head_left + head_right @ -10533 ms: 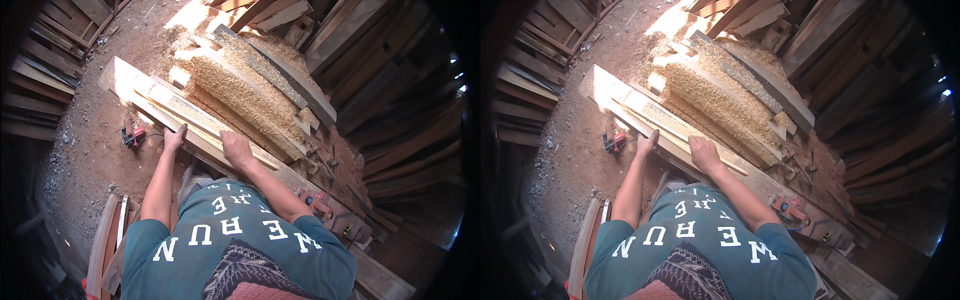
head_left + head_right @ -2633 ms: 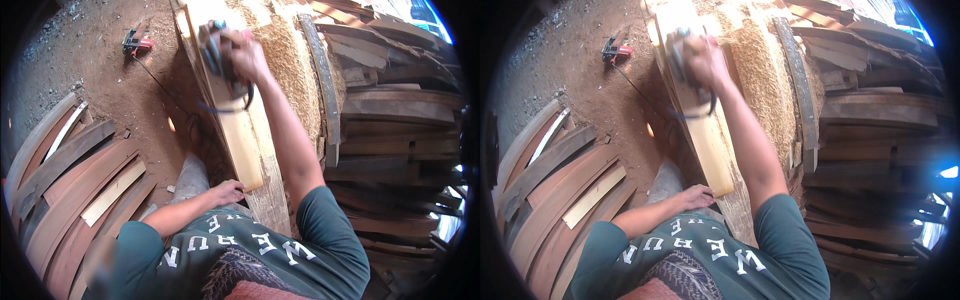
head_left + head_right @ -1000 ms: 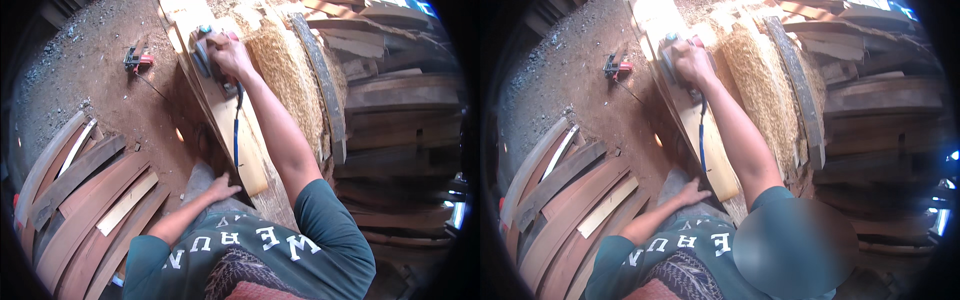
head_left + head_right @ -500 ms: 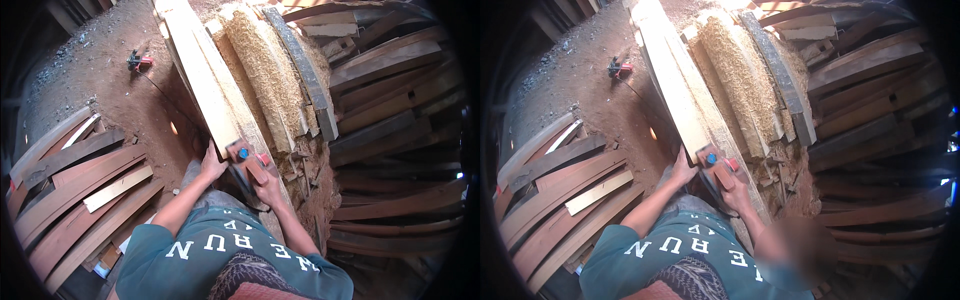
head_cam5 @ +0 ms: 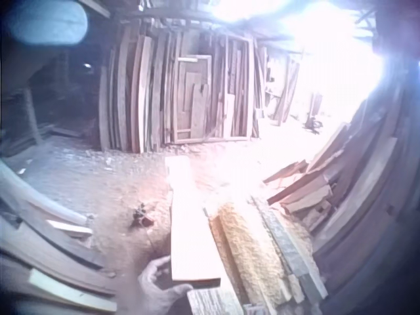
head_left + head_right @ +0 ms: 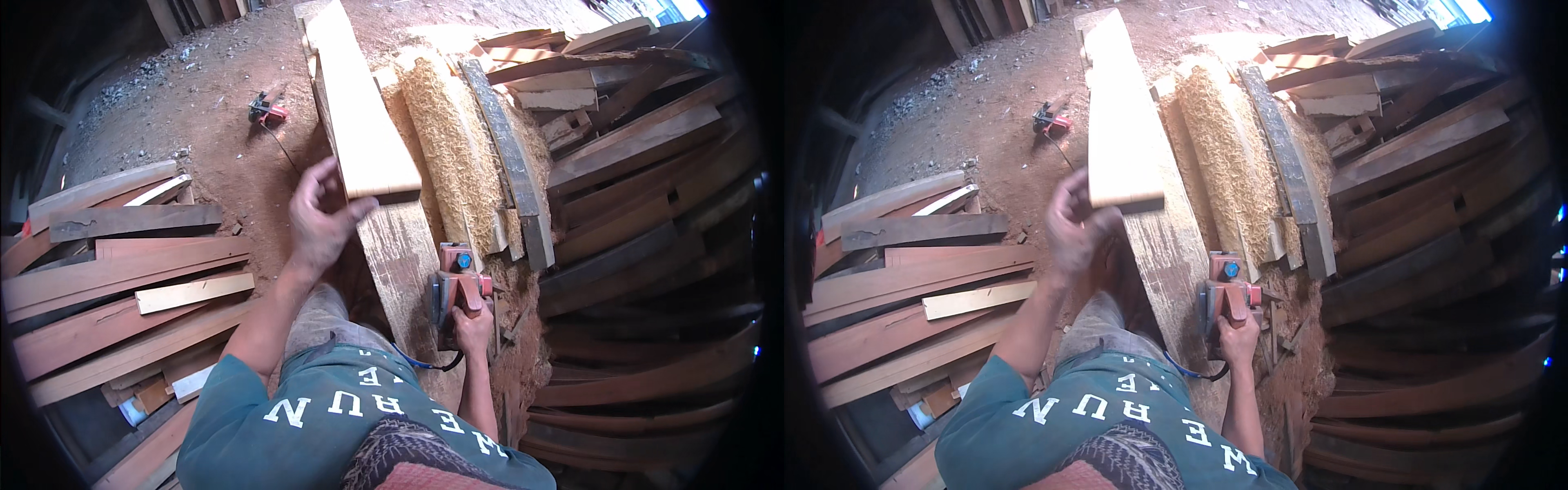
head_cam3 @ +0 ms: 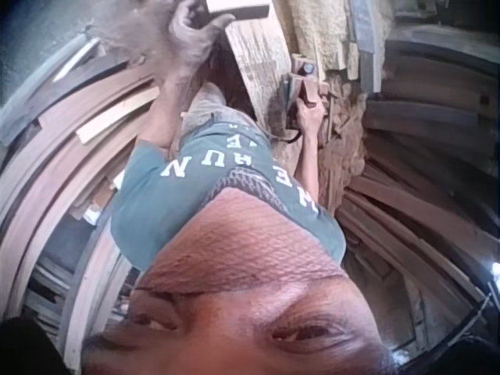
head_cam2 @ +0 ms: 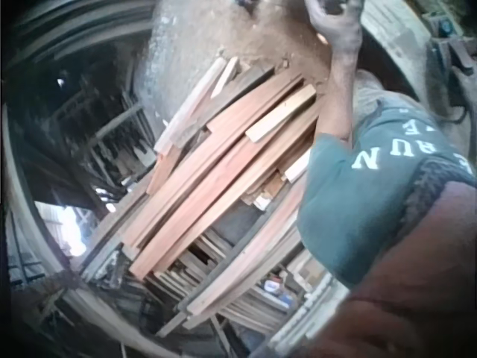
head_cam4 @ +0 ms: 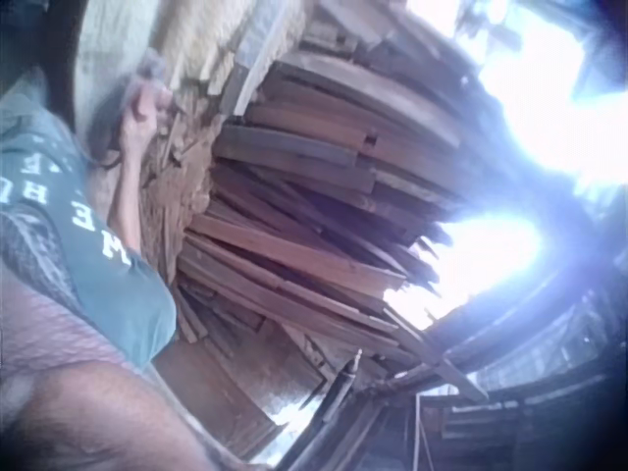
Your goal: The person uses a circular saw to cut a long wooden plank into smaller pieces, then uses an electric planer to smooth the surface of the cut wood. The person handles the wood and tools directly, moving the plank and planer along the surface.
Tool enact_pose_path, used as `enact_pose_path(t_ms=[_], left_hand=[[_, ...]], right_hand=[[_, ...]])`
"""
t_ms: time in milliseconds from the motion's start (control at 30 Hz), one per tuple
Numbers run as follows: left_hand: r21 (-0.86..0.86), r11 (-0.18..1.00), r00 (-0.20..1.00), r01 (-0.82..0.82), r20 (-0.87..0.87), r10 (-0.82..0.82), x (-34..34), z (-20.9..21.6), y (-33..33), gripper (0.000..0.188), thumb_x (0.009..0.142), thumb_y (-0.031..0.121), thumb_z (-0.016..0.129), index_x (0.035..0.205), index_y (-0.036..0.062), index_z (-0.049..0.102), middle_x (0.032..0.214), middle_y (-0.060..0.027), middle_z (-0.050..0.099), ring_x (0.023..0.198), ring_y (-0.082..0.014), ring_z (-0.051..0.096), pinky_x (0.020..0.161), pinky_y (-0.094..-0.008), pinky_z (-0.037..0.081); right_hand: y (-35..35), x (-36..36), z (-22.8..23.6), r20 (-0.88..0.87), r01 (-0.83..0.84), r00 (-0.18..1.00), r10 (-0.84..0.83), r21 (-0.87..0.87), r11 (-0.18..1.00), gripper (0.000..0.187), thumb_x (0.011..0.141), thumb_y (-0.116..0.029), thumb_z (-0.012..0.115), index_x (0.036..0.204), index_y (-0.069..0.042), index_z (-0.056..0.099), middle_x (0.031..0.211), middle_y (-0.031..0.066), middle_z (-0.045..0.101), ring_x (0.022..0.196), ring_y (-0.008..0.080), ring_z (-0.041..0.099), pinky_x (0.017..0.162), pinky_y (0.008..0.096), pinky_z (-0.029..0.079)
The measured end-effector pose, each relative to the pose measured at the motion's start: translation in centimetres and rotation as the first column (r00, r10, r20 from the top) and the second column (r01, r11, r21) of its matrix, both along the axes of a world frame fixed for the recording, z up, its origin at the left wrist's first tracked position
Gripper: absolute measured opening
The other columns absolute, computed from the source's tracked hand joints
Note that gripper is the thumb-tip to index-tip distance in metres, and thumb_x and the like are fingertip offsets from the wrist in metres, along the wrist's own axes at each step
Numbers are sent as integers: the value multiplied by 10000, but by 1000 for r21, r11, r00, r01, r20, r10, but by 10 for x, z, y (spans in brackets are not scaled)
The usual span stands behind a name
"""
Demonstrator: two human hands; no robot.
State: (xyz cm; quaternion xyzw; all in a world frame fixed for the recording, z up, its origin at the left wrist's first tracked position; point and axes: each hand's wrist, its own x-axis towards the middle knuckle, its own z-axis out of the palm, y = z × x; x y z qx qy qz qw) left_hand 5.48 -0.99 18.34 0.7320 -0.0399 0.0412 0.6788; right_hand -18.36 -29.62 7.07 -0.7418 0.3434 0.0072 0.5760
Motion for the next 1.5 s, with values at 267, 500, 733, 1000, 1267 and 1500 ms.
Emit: enact_pose_path(t_ms=[267, 500, 733, 1000, 1267, 1500], left_hand=[[-471, 873, 976, -127, 95, 193, 64, 70, -16, 598, 886, 257, 943, 1225, -11, 529, 1089, -107, 727, 1003, -138, 711, 909, -271, 596], [-384, 910, 970, -158, 113, 216, 69, 67, -13, 613, 915, 270, 918, 1303, -2, 529, 1120, -114, 738, 1003, -156, 719, 909, -309, 599], [-229, 964, 949, -133, 251, 191, 72, 72, 22, 737, 927, 310, 904, 1480, 6, 523, 950, 9, 736, 842, -47, 626, 799, -208, 489], [-93, 968, 943, -232, 222, 248, 90, 76, 95, 529, 993, 536, 780, 1264, 92, 680, 1177, -20, 734, 1062, -131, 677, 974, -319, 516], [51, 998, 999, 38, 15, -39, 45, 47, 93, 753, 956, 454, 844, 1492, -7, 584, 1311, -77, 701, 1212, -179, 662, 1105, -388, 516], [539, 796, 945, 274, -304, -120, -49, -76, 20, 1132, 683, 409, 1027, 1591, 11, 482, 1516, -220, 567, 1446, -348, 534, 1245, -489, 419]], right_hand=[[1, 13, -13, 101, -92, 991, 92, -5, 996, 291, 905, -47, 790, 1182, -21, 704, 848, -12, 675, 620, 63, 578, 533, 271, 461], [13, 16, -8, 81, -152, 985, 151, 12, 988, 390, 889, -58, 802, 1262, 5, 706, 1017, 30, 738, 845, 107, 674, 741, 304, 548], [10, 17, -9, 57, -152, 987, 153, -25, 988, 354, 863, -98, 794, 1186, 24, 714, 1051, 108, 776, 987, 194, 734, 895, 372, 570], [7, 18, -10, -25, -119, 993, 118, -41, 992, 378, 865, -145, 781, 1204, 9, 713, 1066, 187, 782, 1013, 286, 762, 929, 410, 571], [9, 21, -3, 2, -107, 994, 107, -45, 993, 417, 859, -138, 800, 1231, 26, 709, 1062, 187, 785, 1021, 269, 763, 918, 396, 575], [17, 20, 14, 64, -19, 998, 16, 49, 999, 369, 902, -66, 795, 1248, 29, 709, 1134, 94, 779, 1032, 157, 721, 934, 344, 563]])
